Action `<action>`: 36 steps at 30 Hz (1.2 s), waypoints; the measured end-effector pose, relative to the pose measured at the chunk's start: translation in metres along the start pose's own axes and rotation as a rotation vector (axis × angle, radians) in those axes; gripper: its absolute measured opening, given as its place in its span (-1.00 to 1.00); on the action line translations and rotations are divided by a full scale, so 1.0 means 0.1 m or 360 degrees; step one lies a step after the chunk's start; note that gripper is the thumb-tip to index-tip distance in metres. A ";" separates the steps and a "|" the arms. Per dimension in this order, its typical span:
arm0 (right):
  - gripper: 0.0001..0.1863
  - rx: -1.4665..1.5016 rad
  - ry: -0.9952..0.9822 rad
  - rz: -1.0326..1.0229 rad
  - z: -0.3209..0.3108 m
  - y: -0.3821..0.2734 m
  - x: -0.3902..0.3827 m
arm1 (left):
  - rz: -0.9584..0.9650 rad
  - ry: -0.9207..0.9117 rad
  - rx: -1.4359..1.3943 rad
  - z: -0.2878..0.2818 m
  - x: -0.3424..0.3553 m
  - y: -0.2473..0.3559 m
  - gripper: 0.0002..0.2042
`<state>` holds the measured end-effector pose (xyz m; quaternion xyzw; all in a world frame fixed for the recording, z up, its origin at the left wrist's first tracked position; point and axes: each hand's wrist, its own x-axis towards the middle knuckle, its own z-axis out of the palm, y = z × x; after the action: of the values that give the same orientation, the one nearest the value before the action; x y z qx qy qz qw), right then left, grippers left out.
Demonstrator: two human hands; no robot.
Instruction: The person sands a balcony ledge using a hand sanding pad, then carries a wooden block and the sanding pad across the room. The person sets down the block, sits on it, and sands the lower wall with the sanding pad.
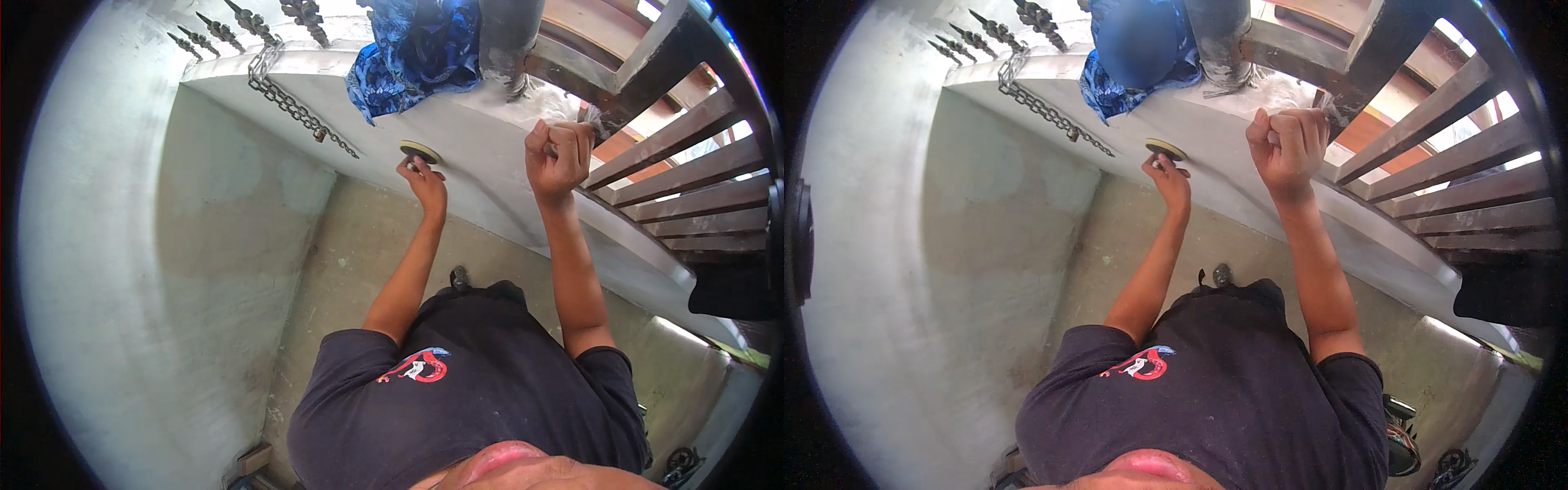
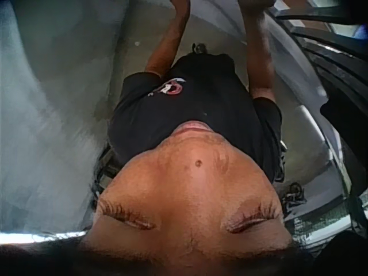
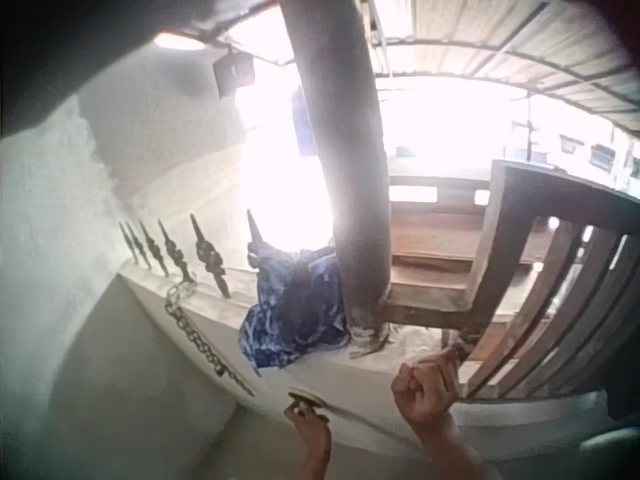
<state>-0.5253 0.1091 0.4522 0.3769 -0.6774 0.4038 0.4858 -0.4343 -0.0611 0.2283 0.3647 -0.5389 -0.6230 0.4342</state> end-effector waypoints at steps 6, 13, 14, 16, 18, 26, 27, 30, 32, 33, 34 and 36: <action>-0.77 0.0021 0.0019 -0.0020 0.00 0.01 0.01 | 0.0115 0.0067 0.0147 -0.11 0.21 0.30 -0.67; -0.78 0.0029 -0.0013 0.0006 -0.02 -0.05 0.05 | 0.0696 0.0398 0.0437 -0.61 1.41 0.96 -0.66; -0.78 0.0021 -0.0021 0.0008 -0.01 -0.05 0.06 | 0.0764 0.0418 0.0392 -0.63 1.50 1.03 -0.66; -0.78 0.0037 -0.0001 0.0008 -0.01 -0.05 0.06 | 0.0684 0.0377 0.0417 -0.63 1.62 1.12 -0.67; -0.78 0.0028 0.0006 -0.0015 -0.01 -0.04 0.06 | 0.0648 0.0386 0.0411 -0.56 1.61 1.14 -0.67; -0.78 0.0028 0.0033 -0.0031 -0.01 -0.03 0.05 | 0.0603 0.0299 0.0407 -0.27 1.08 1.03 -0.69; -0.78 0.0039 0.0024 -0.0029 -0.01 -0.03 0.05 | 0.0723 0.0345 0.0427 -0.29 1.11 1.07 -0.69; -0.78 0.0035 -0.0001 -0.0022 -0.02 -0.03 0.04 | 0.0706 0.0430 0.0460 -0.39 1.35 1.27 -0.70; -0.78 0.0030 0.0008 -0.0023 -0.02 -0.03 0.05 | 0.0807 0.0502 0.0352 -0.41 1.46 1.35 -0.70; -0.78 0.0034 0.0009 -0.0017 -0.02 -0.03 0.05 | 0.0808 0.0521 0.0336 -0.40 1.46 1.35 -0.69; -0.78 0.0027 0.0013 -0.0014 -0.02 -0.04 0.05 | 0.0750 0.0484 0.0391 -0.38 1.44 1.35 -0.69; -0.77 0.0017 0.0033 -0.0018 -0.01 -0.05 0.07 | 0.0734 0.0396 0.0476 -0.32 1.26 1.26 -0.68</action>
<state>-0.5221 0.1076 0.4596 0.3791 -0.6681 0.4086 0.4930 -0.4311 -0.1949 0.3494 0.3661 -0.6358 -0.3722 0.5684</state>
